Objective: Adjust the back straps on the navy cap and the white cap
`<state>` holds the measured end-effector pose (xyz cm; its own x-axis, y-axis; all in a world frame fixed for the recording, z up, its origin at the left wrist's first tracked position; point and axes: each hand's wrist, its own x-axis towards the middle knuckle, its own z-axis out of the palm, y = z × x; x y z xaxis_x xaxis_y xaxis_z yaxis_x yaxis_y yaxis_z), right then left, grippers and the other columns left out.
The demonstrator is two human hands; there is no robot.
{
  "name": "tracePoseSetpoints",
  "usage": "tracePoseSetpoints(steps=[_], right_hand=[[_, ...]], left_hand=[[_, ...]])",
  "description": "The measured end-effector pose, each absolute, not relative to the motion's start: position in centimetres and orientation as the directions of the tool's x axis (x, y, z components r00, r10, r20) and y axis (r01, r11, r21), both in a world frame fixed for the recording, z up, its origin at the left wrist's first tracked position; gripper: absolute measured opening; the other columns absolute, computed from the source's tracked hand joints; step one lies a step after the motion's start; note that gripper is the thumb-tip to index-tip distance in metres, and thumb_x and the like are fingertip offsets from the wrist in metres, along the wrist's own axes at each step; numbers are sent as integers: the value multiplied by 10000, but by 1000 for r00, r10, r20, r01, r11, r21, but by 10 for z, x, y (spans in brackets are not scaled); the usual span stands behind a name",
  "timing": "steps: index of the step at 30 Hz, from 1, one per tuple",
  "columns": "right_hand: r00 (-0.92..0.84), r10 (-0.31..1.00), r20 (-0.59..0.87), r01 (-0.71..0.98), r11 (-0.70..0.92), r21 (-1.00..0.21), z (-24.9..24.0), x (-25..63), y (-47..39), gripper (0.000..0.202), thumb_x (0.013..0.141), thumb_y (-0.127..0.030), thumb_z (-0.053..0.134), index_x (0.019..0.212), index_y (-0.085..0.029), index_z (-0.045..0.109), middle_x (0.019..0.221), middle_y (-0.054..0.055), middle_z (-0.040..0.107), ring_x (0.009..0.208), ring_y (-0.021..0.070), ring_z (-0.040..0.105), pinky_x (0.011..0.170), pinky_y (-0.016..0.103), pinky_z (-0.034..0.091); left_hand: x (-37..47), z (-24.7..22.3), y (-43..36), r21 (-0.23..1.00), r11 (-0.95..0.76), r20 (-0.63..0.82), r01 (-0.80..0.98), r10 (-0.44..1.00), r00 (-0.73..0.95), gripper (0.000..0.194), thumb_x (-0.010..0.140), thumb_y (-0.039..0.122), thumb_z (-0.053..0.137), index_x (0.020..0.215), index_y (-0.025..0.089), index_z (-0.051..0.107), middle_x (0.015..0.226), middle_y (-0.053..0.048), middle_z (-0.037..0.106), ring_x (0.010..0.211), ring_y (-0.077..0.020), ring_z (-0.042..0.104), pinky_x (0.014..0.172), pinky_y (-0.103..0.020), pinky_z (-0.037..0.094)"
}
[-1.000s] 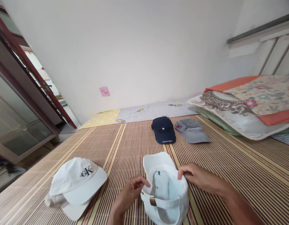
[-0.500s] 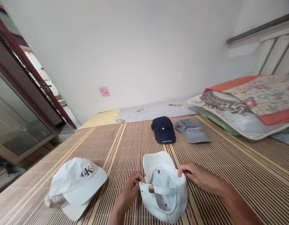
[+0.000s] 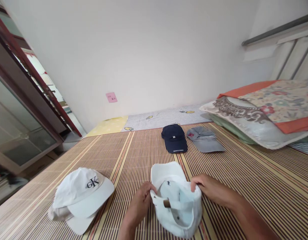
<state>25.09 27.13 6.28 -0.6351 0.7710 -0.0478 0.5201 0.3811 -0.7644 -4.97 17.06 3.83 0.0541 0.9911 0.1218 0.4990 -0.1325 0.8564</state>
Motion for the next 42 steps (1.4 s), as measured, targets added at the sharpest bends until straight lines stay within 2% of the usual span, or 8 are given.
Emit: tracePoseSetpoints(steps=[6,11,17,22,31,36,39,42], right_hand=[[-632,775,-31,523,396,-755,61,252,274,322,782,-46,441,752,-208,718,840,49,753,843,231,683,791,329,456],[-633,774,-13,513,406,-756,59,251,272,291,813,-78,449,743,-212,697,819,44,741,826,235,668,769,333,454],[-666,746,23,454,429,-781,64,253,272,335,839,-82,433,850,-212,742,936,59,769,949,245,701,885,367,482],[-659,750,61,398,416,-818,65,258,277,318,899,-173,444,924,-214,759,1033,78,769,997,265,698,917,402,482],[-611,784,107,354,392,-849,65,249,276,254,946,-278,486,945,-221,734,991,63,769,938,256,695,849,389,492],[-570,809,141,332,384,-861,62,247,278,251,960,-322,494,1008,-213,716,997,78,767,962,266,707,869,412,515],[-548,823,148,350,386,-854,62,247,279,272,953,-311,503,1084,-211,719,1065,100,768,1014,275,711,915,437,530],[-546,819,177,349,415,-840,61,246,281,344,924,-238,502,1187,-221,725,1216,127,736,1083,274,701,978,466,535]], left_hand=[[-47,41,171,795,-109,142,597,990,-8,198,791,51,461,731,228,526,790,0,584,764,-179,551,690,-285,344],[-52,31,174,762,-69,141,644,988,-61,208,820,90,447,686,249,428,716,10,539,712,-191,533,652,-301,310],[-55,30,172,812,-81,138,578,989,-55,182,818,120,447,685,237,486,739,-2,567,744,-199,555,680,-306,358],[-53,34,171,835,-65,124,547,990,-72,173,821,139,463,686,228,523,736,1,577,729,-194,556,674,-302,371],[-69,19,177,862,-153,184,484,983,-17,412,805,75,444,1037,241,742,1104,-72,729,1059,-243,669,942,-388,498],[-64,24,175,872,-138,177,470,984,-38,503,836,88,453,1196,280,747,1196,-77,736,1077,-238,673,984,-416,514],[-60,30,173,869,-145,186,473,982,-42,542,828,75,446,1228,294,740,1212,-74,725,1067,-234,670,992,-429,517],[-58,31,172,873,-167,190,458,982,-5,491,871,109,472,1225,301,753,1265,-92,688,1185,-257,644,1072,-463,488]])
